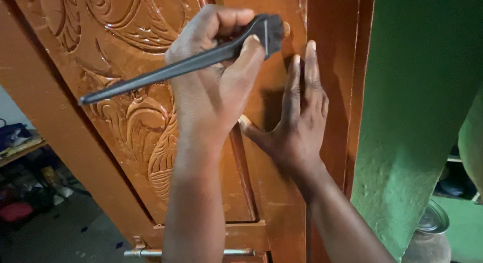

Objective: The person uses a paintbrush to apply orange paint to a wooden door featuring a carved peacock design. They carefully paint the flat surfaces and the intricate details of the carving, moving the brush in various directions to cover the area.

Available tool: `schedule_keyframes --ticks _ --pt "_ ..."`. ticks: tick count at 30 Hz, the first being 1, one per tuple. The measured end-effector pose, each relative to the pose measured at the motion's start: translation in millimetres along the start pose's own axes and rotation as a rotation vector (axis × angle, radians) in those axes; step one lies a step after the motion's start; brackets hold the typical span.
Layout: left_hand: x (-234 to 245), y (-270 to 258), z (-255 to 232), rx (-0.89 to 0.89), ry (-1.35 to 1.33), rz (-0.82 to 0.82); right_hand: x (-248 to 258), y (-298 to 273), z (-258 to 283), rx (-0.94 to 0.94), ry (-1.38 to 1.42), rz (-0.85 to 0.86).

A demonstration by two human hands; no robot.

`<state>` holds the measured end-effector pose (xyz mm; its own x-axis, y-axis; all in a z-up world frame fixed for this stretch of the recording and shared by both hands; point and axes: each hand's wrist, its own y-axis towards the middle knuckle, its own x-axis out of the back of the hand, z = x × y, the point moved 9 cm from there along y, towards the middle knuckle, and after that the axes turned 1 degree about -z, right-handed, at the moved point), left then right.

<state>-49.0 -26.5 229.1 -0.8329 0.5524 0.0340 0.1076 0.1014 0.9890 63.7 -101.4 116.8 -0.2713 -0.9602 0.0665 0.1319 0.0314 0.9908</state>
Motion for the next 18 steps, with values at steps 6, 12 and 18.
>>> schedule_keyframes --ticks 6,12,18 --pt "-9 -7 10 -0.006 -0.046 0.088 1 -2 0 -0.007 0.016 0.015" --pt "-13 -4 18 0.051 -0.096 -0.046 4 0 5 0.033 0.020 -0.026" --pt "12 -11 23 0.054 0.009 -0.124 4 0 7 0.035 0.009 -0.037"
